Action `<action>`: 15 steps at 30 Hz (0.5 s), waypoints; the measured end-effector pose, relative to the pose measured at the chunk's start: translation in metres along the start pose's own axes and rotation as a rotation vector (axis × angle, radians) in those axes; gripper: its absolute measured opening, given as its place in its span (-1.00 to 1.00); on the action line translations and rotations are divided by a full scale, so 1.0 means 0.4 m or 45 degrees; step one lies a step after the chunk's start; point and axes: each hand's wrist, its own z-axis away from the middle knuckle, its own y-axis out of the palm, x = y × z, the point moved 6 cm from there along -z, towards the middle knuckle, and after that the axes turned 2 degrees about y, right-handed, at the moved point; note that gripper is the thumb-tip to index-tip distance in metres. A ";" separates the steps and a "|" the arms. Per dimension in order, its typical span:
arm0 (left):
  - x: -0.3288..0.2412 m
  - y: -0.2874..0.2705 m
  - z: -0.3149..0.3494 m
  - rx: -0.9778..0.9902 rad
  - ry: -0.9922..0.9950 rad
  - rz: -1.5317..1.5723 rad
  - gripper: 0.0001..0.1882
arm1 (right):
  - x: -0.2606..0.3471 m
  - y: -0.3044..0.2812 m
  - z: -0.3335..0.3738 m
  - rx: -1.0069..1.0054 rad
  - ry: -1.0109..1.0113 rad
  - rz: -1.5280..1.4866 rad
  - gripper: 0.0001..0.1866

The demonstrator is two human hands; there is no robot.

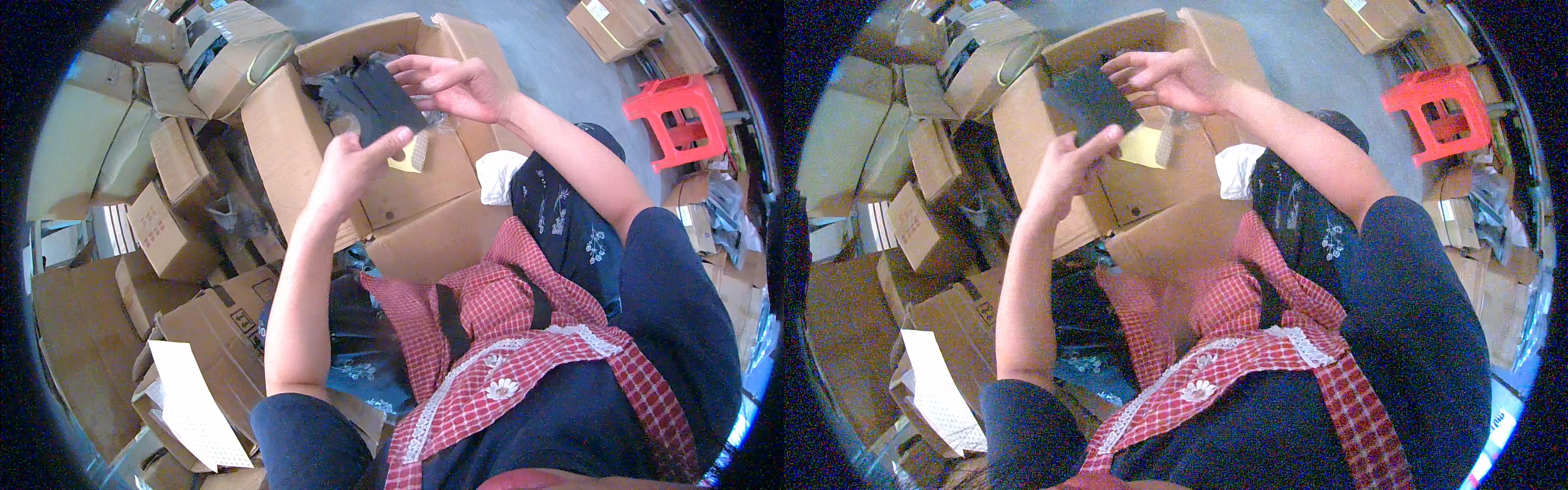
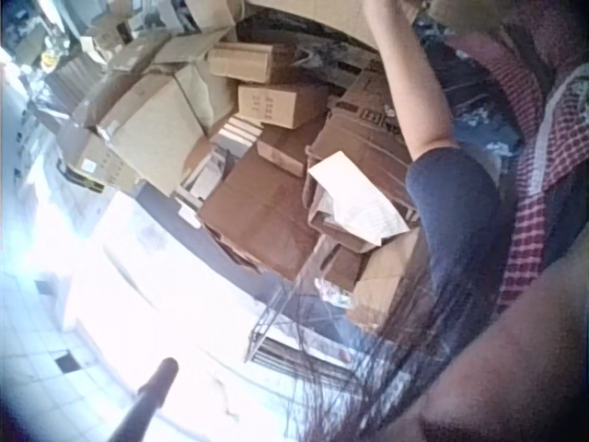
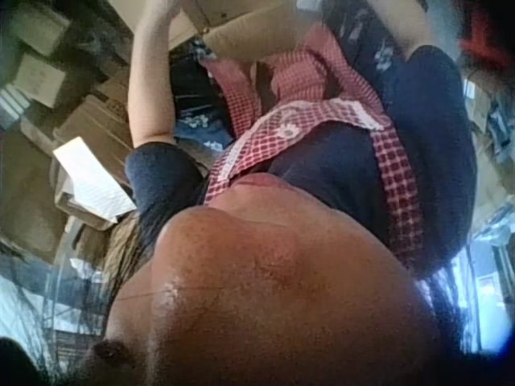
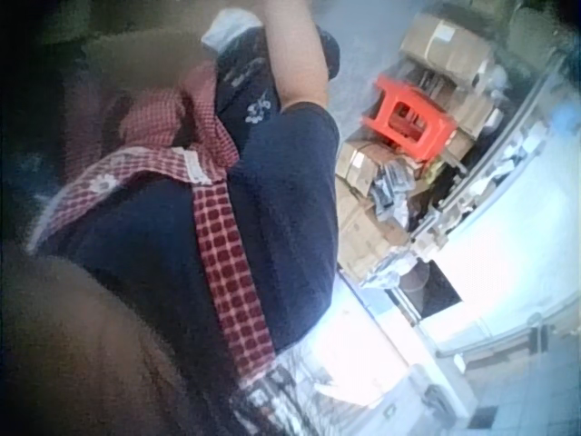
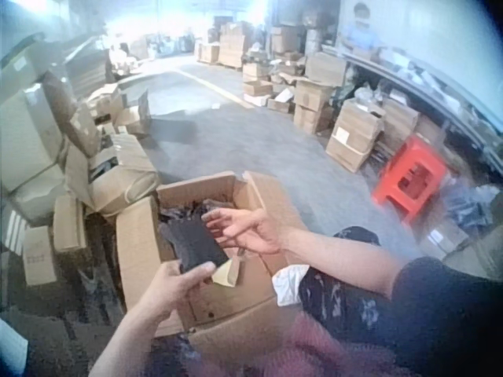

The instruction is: The person takes black plastic components from a box, applies adhesive labels to them, and places them into individual plastic bags.

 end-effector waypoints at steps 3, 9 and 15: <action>0.036 0.020 -0.001 -0.056 -0.015 -0.180 -0.53 | -0.039 0.020 -0.009 -0.375 0.112 0.637 -0.53; 0.069 0.073 -0.013 0.126 -0.115 0.168 -0.57 | -0.057 -0.035 -0.016 -0.495 -0.076 0.673 -0.58; 0.032 0.073 0.008 0.111 -0.075 0.407 -0.64 | -0.041 -0.041 -0.009 -0.586 -0.116 0.648 -0.53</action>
